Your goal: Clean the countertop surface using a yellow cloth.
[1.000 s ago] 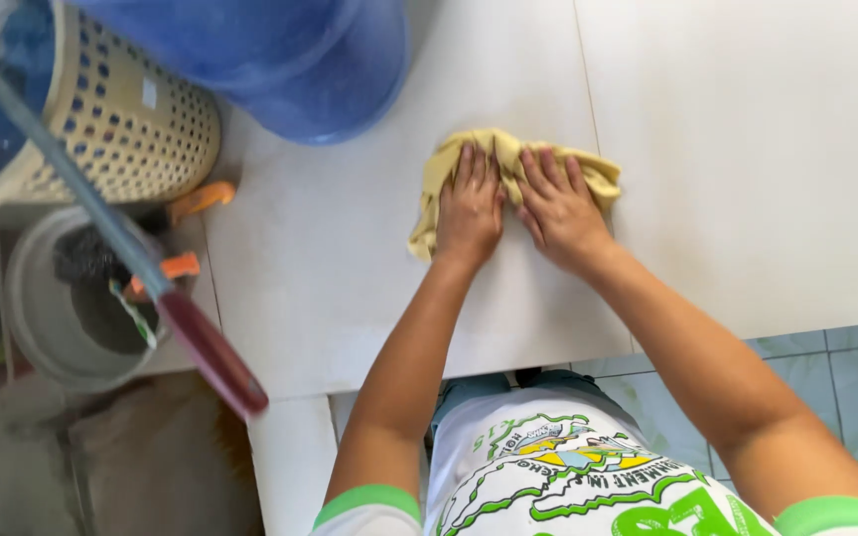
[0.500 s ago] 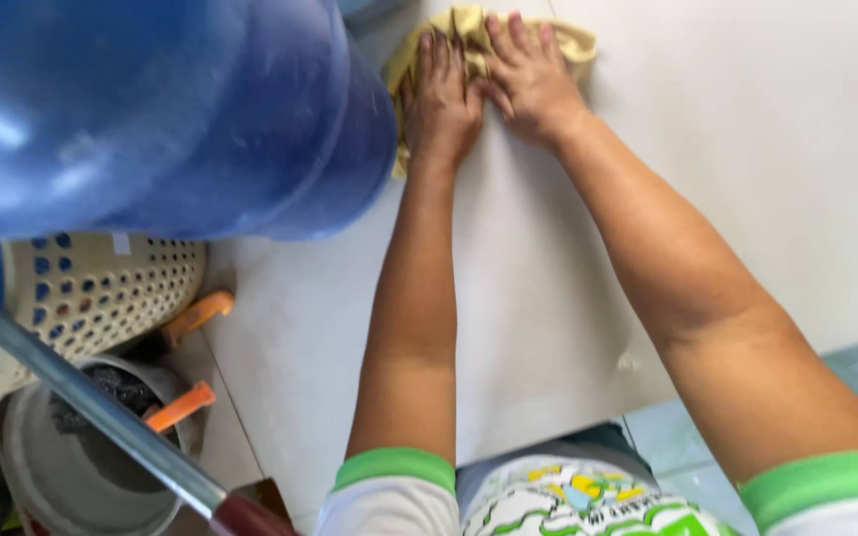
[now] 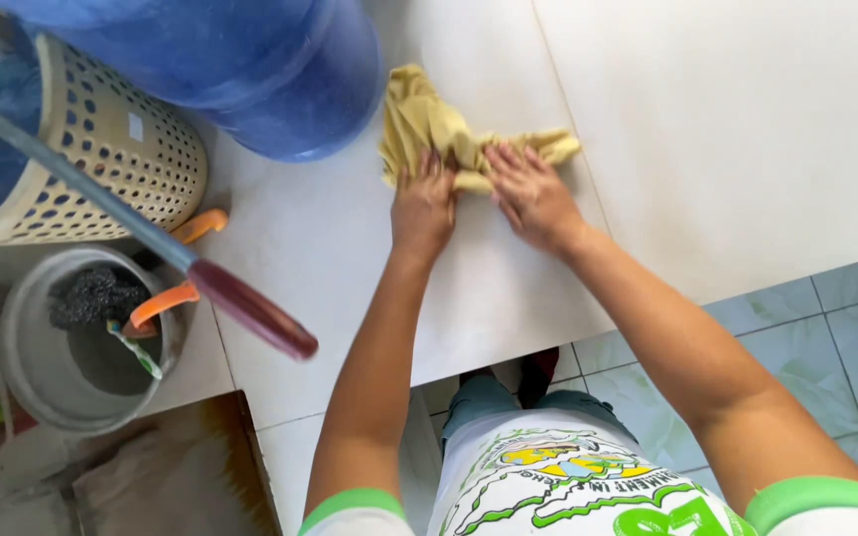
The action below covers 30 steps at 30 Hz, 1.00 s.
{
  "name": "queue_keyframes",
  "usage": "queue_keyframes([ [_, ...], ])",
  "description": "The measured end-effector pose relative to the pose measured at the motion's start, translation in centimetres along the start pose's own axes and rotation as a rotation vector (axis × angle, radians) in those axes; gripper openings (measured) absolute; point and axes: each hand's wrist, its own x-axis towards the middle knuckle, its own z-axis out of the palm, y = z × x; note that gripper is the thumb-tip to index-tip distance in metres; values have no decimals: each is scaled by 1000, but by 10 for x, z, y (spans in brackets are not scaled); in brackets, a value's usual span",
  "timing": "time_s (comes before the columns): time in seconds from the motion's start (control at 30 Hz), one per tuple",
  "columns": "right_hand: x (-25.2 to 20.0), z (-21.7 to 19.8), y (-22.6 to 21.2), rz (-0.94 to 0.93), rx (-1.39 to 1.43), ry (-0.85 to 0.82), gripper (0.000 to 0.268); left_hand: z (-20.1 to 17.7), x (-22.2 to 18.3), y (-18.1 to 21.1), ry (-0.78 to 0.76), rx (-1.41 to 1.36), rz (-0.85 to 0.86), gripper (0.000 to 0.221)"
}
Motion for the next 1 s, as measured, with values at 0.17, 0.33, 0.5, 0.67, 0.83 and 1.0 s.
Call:
queue_keyframes([
  [0.17, -86, -28, -67, -51, 45, -34, 28, -6, -102, 71, -79, 5, -77, 30],
  [0.33, -148, -49, -105, -85, 120, -126, 35, -29, -189, 129, -119, 89, -76, 38],
  [0.5, -151, -56, -103, -151, 156, -177, 36, -41, -208, 148, -141, 67, -88, 52],
  [0.67, -116, -25, -67, -160, 136, -199, 42, 6, -164, 98, -86, 35, -94, 47],
  [0.83, -36, 21, -6, -118, 45, -152, 43, 43, -68, 22, -91, 67, -133, 50],
  [1.0, 38, 37, 32, -51, 4, -207, 42, 11, 12, -1, -225, 48, -270, 56],
])
